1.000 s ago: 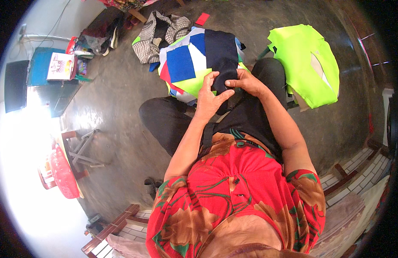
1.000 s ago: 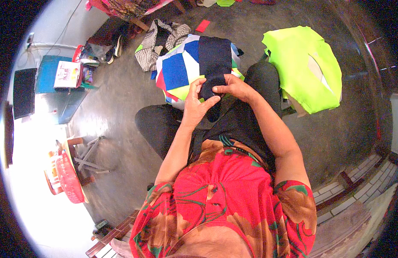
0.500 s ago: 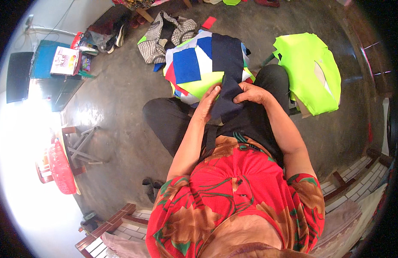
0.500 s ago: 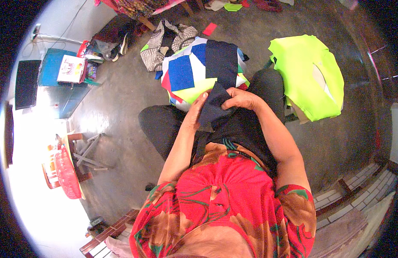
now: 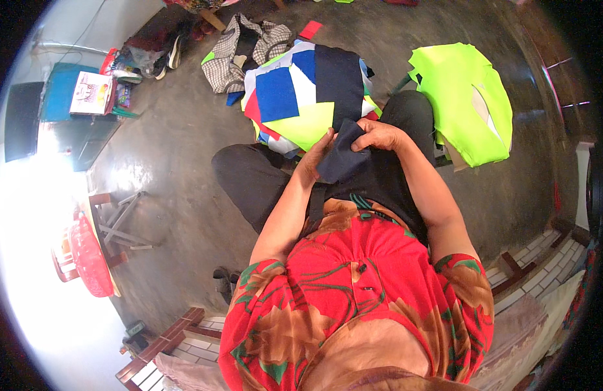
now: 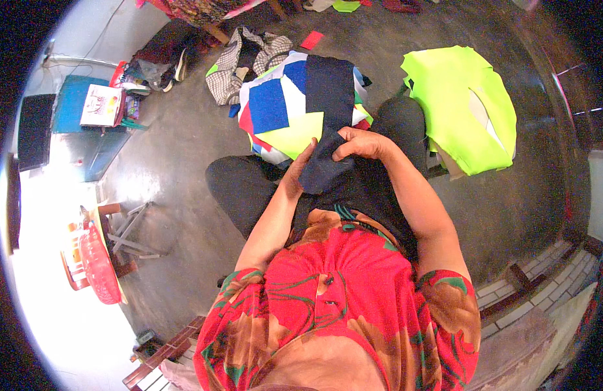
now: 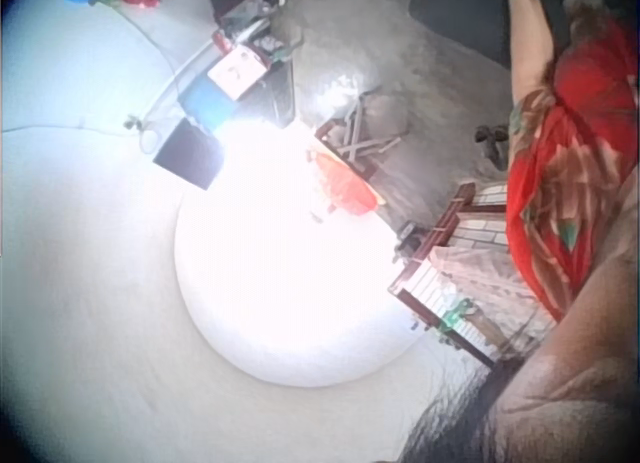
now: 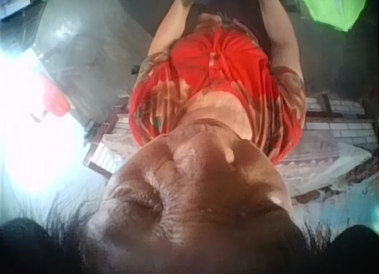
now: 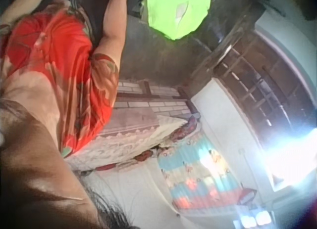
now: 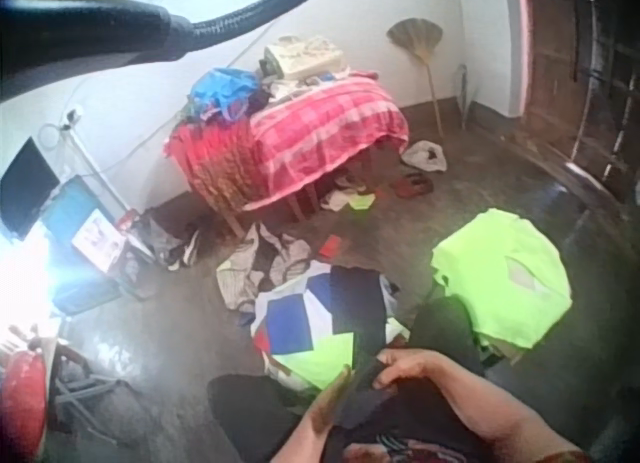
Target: The person sits on the floor and sorts colorful fabric pieces into two separate piles. They repeatedly pick up individual pieces, inspect them, and place them into one of the two stacks on either side.
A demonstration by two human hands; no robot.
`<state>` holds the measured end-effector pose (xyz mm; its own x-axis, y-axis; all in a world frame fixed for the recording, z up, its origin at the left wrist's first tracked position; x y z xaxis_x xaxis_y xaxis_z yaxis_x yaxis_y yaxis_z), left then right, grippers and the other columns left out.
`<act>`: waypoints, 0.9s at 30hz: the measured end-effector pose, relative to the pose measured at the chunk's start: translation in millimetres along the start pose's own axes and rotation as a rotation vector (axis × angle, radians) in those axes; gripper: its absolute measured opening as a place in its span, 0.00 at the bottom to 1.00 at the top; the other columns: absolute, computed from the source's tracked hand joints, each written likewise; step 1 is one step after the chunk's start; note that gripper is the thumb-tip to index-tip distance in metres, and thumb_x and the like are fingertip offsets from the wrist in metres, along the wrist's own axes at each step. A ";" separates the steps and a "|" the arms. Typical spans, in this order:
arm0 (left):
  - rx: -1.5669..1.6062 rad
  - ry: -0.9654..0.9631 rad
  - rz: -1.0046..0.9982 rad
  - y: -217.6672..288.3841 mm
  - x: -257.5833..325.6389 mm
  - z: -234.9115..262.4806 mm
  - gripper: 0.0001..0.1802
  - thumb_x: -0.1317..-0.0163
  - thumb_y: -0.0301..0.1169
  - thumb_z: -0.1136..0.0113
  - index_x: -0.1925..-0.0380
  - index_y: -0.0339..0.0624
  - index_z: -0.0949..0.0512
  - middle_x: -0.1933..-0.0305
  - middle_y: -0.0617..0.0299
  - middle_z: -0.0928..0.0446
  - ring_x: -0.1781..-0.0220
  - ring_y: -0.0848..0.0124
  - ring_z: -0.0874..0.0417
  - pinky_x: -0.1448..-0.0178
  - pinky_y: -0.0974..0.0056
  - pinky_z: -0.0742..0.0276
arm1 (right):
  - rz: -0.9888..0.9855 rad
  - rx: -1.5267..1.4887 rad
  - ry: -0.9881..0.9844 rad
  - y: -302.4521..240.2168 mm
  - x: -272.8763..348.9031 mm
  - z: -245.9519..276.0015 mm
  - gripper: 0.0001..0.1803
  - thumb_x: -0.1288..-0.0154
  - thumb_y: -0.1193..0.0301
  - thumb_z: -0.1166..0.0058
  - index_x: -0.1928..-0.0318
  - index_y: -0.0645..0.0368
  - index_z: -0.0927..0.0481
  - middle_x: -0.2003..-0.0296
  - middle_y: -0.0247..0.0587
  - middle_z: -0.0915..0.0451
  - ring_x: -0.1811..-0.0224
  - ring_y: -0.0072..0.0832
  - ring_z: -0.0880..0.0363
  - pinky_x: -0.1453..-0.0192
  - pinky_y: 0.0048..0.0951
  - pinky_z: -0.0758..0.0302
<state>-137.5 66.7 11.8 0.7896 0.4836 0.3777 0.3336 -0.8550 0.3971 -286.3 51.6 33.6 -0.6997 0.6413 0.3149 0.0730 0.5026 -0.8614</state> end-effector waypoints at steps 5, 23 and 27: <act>-0.605 -0.013 -0.178 -9.2 -26.2 17.4 0.20 0.33 0.39 0.51 0.47 0.39 0.29 0.54 0.61 0.24 0.56 0.74 0.22 0.51 0.70 0.23 | -0.062 0.066 -0.013 -6.9 4.5 -4.8 0.17 0.52 0.73 0.37 0.59 0.66 0.18 0.64 0.32 0.18 0.62 0.21 0.22 0.53 0.23 0.27; -0.327 0.400 -0.535 133.2 59.5 -22.9 0.18 0.44 0.27 0.39 0.53 0.38 0.27 0.58 0.59 0.21 0.61 0.65 0.18 0.53 0.61 0.20 | 0.038 0.038 0.000 -25.7 7.5 -15.8 0.16 0.44 0.63 0.38 0.60 0.62 0.18 0.66 0.28 0.18 0.66 0.16 0.23 0.60 0.20 0.28; -0.501 0.403 -0.609 195.6 86.2 -65.3 0.19 0.45 0.24 0.37 0.52 0.35 0.26 0.59 0.61 0.21 0.61 0.72 0.19 0.52 0.67 0.22 | 0.113 0.046 0.039 -25.8 -0.3 -10.6 0.14 0.41 0.60 0.41 0.57 0.52 0.20 0.69 0.21 0.21 0.69 0.11 0.28 0.69 0.16 0.33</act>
<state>-37.8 -46.6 176.7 0.2753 0.9382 0.2099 0.2976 -0.2908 0.9093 -280.4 44.6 60.0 -0.6604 0.7149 0.2297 0.1160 0.3994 -0.9094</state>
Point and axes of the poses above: each hand's wrist, its own x-axis away from the middle knuckle, its own z-axis out of the back of the hand, y = z × x, the point moved 4 cm from there along -x, towards the middle knuckle
